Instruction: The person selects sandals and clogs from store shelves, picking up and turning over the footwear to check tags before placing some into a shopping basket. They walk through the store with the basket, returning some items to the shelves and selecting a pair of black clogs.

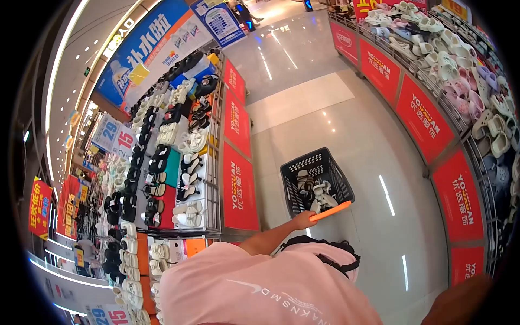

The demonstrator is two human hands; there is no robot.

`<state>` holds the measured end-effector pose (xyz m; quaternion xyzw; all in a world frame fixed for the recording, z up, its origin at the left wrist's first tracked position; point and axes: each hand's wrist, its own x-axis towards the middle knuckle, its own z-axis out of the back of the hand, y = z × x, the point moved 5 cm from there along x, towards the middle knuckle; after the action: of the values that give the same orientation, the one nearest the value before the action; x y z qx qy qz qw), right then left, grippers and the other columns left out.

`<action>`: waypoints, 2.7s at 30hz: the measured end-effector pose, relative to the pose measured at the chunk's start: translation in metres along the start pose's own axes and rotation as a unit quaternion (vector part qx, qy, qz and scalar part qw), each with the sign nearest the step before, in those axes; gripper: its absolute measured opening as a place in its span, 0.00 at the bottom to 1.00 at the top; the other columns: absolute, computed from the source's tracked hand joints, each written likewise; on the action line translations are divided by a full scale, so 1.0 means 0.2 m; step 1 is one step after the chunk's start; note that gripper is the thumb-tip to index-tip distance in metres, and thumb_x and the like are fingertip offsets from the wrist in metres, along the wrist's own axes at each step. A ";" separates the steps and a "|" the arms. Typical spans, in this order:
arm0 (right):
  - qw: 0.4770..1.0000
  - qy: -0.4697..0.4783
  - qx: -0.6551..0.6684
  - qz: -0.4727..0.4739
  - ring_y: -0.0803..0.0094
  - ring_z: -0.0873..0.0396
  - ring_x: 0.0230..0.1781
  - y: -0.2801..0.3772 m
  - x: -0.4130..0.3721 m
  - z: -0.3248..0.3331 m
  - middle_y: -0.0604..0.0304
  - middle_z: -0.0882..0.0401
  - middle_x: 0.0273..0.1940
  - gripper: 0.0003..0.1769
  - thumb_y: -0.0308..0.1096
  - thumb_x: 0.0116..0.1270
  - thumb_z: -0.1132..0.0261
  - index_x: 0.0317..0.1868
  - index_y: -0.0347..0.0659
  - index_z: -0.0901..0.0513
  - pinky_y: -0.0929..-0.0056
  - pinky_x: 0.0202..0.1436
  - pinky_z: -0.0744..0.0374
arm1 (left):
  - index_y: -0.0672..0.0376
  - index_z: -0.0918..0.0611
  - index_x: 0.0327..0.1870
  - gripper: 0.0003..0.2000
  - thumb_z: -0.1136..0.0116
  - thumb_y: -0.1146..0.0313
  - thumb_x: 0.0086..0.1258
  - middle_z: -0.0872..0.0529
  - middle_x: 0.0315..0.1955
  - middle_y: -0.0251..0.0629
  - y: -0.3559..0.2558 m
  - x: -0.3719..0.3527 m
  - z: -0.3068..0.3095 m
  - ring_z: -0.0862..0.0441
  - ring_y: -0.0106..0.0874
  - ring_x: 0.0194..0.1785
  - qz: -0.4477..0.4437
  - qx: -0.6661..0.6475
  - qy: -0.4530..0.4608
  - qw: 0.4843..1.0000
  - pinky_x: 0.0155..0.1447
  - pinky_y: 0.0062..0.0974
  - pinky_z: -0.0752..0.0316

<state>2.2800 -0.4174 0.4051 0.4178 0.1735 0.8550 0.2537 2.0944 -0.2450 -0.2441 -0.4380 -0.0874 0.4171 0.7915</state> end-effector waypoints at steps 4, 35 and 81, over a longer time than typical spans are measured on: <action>1.000 -0.002 0.002 0.018 0.77 0.43 0.10 -0.03 -0.01 0.04 0.63 0.42 0.12 0.19 0.29 0.60 0.42 0.15 0.42 0.41 0.77 0.15 0.49 | 0.61 0.19 0.39 0.14 0.36 0.59 0.62 0.16 0.30 0.46 0.05 0.05 -0.03 0.17 0.40 0.34 0.028 0.014 -0.005 0.999 0.41 0.36 0.24; 0.911 -0.030 -0.161 -0.378 0.47 0.24 0.31 -1.65 -1.05 -0.42 0.45 0.25 0.29 0.05 0.27 0.58 0.37 0.30 0.36 0.26 0.52 0.33 0.27 | 0.61 0.17 0.39 0.15 0.38 0.58 0.59 0.15 0.32 0.50 0.08 0.21 0.09 0.16 0.47 0.38 0.086 0.056 -0.010 0.995 0.44 0.42 0.23; 0.864 0.413 -0.169 -0.234 0.52 0.14 0.31 -3.80 0.52 -2.40 0.49 0.14 0.30 0.15 0.45 0.53 0.33 0.29 0.41 0.12 0.57 0.36 0.17 | 0.54 0.15 0.34 0.14 0.40 0.53 0.58 0.13 0.32 0.44 0.92 0.92 1.84 0.14 0.46 0.40 0.223 0.156 -0.079 0.959 0.41 0.47 0.20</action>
<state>2.0607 0.2192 -0.1999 -0.0755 0.2079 0.8811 0.4180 1.9184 0.1681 -0.2059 -0.2831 0.0163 0.6244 0.7278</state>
